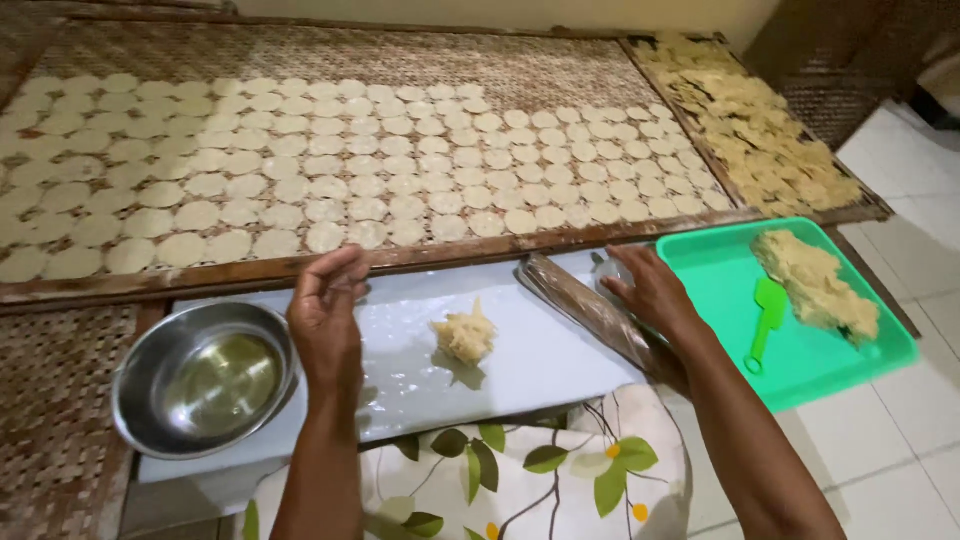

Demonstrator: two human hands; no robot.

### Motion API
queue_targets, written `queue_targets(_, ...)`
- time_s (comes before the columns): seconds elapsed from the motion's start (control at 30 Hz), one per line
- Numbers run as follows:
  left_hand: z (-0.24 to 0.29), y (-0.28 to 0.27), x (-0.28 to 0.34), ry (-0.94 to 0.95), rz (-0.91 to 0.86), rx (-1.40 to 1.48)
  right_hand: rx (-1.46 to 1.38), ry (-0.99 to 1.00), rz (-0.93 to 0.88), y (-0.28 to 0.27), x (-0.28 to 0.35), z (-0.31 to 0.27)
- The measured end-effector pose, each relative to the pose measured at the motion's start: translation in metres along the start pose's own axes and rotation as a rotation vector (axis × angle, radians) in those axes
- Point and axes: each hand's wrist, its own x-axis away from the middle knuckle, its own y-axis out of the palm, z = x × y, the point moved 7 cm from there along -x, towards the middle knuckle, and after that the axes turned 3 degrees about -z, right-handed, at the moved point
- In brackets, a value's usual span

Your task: Rolling out dough and placing thin circular slices onto a large drying rack.

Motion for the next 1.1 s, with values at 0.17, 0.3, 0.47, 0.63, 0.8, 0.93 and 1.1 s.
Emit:
queue_targets(0.17,-0.002,0.002,-0.002,0.008,-0.022,-0.017,0.081,0.060,0.020,-0.027,0.025,-0.034)
queue_targets(0.3,0.000,0.005,-0.004,0.015,-0.033,-0.019,0.054,0.165,-0.134,-0.047,0.062,-0.069)
queue_targets(0.47,0.001,0.014,0.000,0.041,-0.050,-0.032,0.000,0.332,-0.343,-0.011,0.083,-0.041)
queue_targets(0.63,-0.006,0.014,0.005,0.135,-0.038,-0.091,0.034,0.341,-0.388,-0.013,0.077,-0.048)
queue_targets(0.8,0.011,0.034,0.027,0.701,-0.080,-0.589,-0.102,0.069,-0.320,-0.052,0.048,-0.134)
queue_targets(0.93,0.052,0.059,0.044,0.848,-0.173,-0.754,-0.152,-0.303,-0.237,-0.037,0.025,-0.195)
queue_targets(1.1,-0.003,0.066,0.016,0.749,-0.252,-1.267,-0.159,-0.361,-0.468,-0.012,-0.003,-0.229)
